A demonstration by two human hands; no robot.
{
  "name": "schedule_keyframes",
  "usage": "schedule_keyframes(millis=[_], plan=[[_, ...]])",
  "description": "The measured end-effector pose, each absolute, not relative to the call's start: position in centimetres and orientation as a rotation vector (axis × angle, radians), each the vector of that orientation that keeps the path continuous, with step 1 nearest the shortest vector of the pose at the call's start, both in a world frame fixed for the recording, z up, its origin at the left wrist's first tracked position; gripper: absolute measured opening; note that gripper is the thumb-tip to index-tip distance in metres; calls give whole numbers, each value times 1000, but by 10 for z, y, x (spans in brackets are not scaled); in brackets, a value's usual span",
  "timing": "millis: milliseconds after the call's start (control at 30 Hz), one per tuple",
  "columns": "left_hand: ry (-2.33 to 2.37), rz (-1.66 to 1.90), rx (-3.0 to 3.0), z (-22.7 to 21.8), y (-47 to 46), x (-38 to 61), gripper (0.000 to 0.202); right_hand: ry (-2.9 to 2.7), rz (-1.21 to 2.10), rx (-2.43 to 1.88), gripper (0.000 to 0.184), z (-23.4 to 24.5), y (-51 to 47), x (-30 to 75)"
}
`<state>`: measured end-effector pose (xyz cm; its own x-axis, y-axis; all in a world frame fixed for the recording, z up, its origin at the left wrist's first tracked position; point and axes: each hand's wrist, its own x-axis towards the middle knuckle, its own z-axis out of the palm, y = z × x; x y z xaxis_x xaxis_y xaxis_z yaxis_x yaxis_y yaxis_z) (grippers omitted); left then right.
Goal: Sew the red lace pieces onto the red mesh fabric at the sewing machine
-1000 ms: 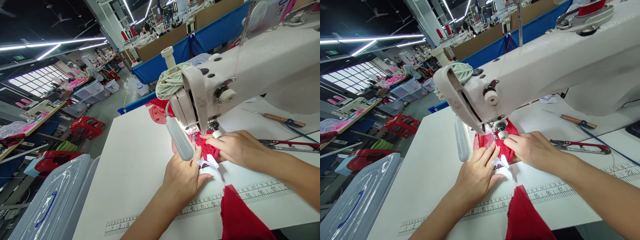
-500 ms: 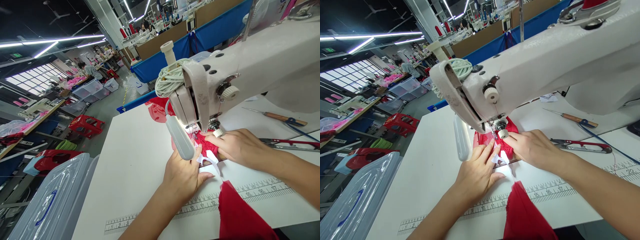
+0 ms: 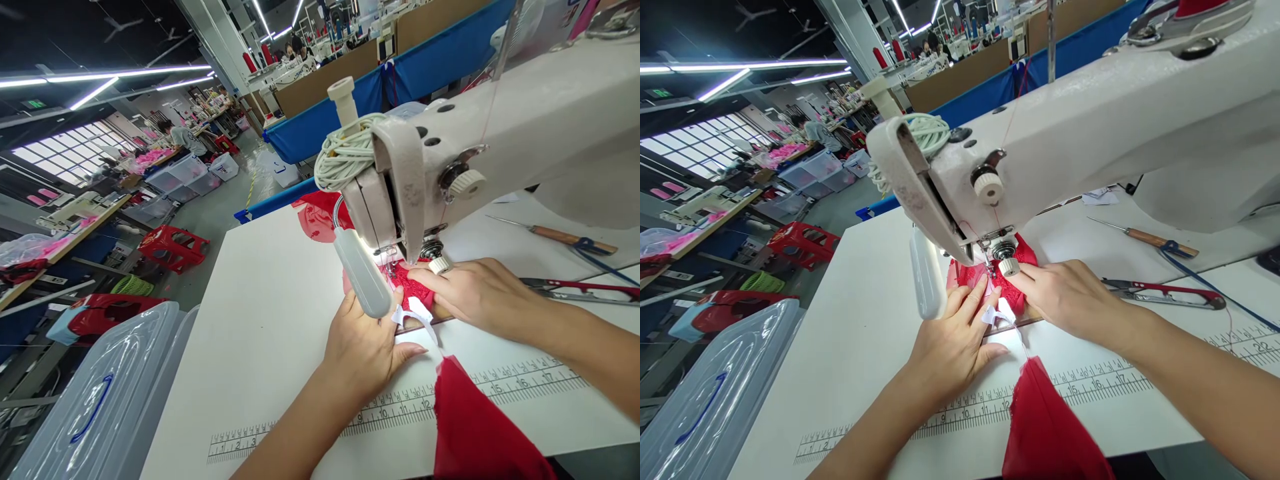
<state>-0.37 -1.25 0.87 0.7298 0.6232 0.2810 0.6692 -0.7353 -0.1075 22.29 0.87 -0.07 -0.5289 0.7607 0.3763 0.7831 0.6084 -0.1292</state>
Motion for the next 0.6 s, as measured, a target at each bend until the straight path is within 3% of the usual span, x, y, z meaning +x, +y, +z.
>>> schedule_keyframes(millis=[433,600], plan=[[-1069,-346,-2734,12,-14,-6,67,-2418,-183,-1210,31,-5,8,223],[-1067,-385,-2816,21,-11,-9,42,-2359,-246,-1102,37,-6,4,221]])
